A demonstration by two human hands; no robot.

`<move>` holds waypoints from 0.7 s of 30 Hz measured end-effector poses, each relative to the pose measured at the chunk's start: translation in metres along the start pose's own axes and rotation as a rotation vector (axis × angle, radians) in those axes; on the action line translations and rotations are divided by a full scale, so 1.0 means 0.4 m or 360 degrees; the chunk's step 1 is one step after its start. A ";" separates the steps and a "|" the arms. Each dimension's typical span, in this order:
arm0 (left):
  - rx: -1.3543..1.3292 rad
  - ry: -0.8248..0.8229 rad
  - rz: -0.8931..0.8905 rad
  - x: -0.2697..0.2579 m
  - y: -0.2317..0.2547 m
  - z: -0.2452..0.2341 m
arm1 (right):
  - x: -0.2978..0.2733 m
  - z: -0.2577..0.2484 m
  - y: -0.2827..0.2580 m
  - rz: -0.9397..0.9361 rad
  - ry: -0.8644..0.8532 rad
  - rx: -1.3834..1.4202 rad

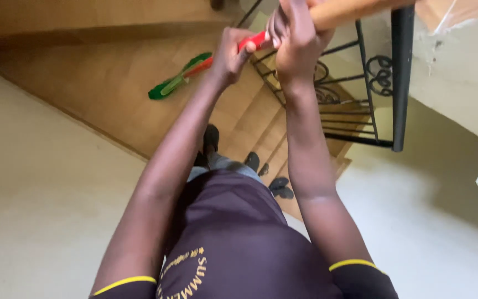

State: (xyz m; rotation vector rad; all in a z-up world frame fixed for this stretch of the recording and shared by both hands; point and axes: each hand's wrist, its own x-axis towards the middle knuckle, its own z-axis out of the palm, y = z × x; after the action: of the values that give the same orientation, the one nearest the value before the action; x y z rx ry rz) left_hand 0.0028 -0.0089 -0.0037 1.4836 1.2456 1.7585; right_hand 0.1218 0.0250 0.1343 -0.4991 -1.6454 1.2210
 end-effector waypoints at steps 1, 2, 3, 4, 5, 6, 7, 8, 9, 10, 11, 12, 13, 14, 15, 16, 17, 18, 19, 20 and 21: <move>-0.0021 0.0003 -0.0001 -0.014 0.009 0.010 | 0.006 -0.003 -0.019 -0.0134 -0.0118 -0.0347; -0.0043 0.0006 -0.0002 -0.028 0.021 0.021 | 0.012 0.000 -0.038 -0.0263 -0.0240 -0.0693; -0.0053 0.0012 0.0014 -0.028 0.032 0.022 | 0.023 0.011 -0.058 -0.0082 -0.0139 -0.0383; -0.0085 0.0009 -0.0034 -0.033 0.044 0.022 | 0.027 0.019 -0.085 0.0102 -0.0047 -0.0072; -0.0128 0.0004 -0.0105 -0.062 0.057 0.030 | 0.014 0.024 -0.113 0.0313 0.0043 0.0236; -0.0171 -0.0002 -0.0175 -0.091 0.066 0.037 | -0.002 0.037 -0.133 0.0361 0.0135 0.0221; -0.0200 -0.0005 -0.0203 -0.109 0.068 0.044 | -0.014 0.052 -0.144 0.0393 0.0224 0.0205; -0.0230 -0.0008 -0.0230 -0.129 0.068 0.053 | -0.018 0.063 -0.148 0.0423 0.0312 0.0189; -0.0259 -0.0012 -0.0259 -0.145 0.065 0.062 | -0.018 0.071 -0.144 0.0398 0.0271 0.0212; -0.0304 0.0014 -0.0293 -0.159 0.062 0.072 | -0.021 0.081 -0.134 0.0372 0.0231 0.0236; -0.0349 0.0038 -0.0331 -0.175 0.061 0.082 | -0.026 0.084 -0.126 0.0349 0.0192 0.0259; -0.0394 0.0062 -0.0369 -0.186 0.063 0.092 | -0.030 0.081 -0.121 0.0350 0.0164 0.0270; -0.0389 0.0068 -0.0386 -0.186 0.064 0.099 | -0.029 0.076 -0.119 0.0342 0.0137 0.0284; -0.0384 0.0075 -0.0402 -0.182 0.069 0.105 | -0.023 0.074 -0.118 0.0335 0.0109 0.0297; -0.0386 0.0083 -0.0429 -0.181 0.078 0.107 | -0.019 0.073 -0.122 0.0300 0.0124 0.0302; -0.0325 0.0066 -0.0359 -0.168 0.085 0.101 | -0.014 0.074 -0.129 0.0265 0.0139 0.0306; -0.0265 0.0054 -0.0295 -0.149 0.093 0.094 | -0.009 0.076 -0.139 0.0235 0.0150 0.0311; -0.0205 0.0040 -0.0231 -0.131 0.105 0.086 | -0.006 0.072 -0.155 0.0247 0.0161 0.0340; -0.0181 0.0017 -0.0189 -0.114 0.122 0.074 | -0.005 0.064 -0.176 0.0260 0.0171 0.0374; -0.0156 -0.0008 -0.0148 -0.095 0.138 0.061 | -0.005 0.059 -0.195 0.0273 0.0182 0.0409; -0.0134 -0.0035 -0.0099 -0.072 0.153 0.050 | -0.004 0.052 -0.211 0.0201 0.0116 0.0454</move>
State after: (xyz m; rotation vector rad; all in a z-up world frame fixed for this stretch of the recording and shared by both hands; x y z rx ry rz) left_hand 0.0394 -0.0540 0.0361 1.3983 1.1798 1.7276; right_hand 0.1225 -0.0206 0.2084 -0.4670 -1.3667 1.4858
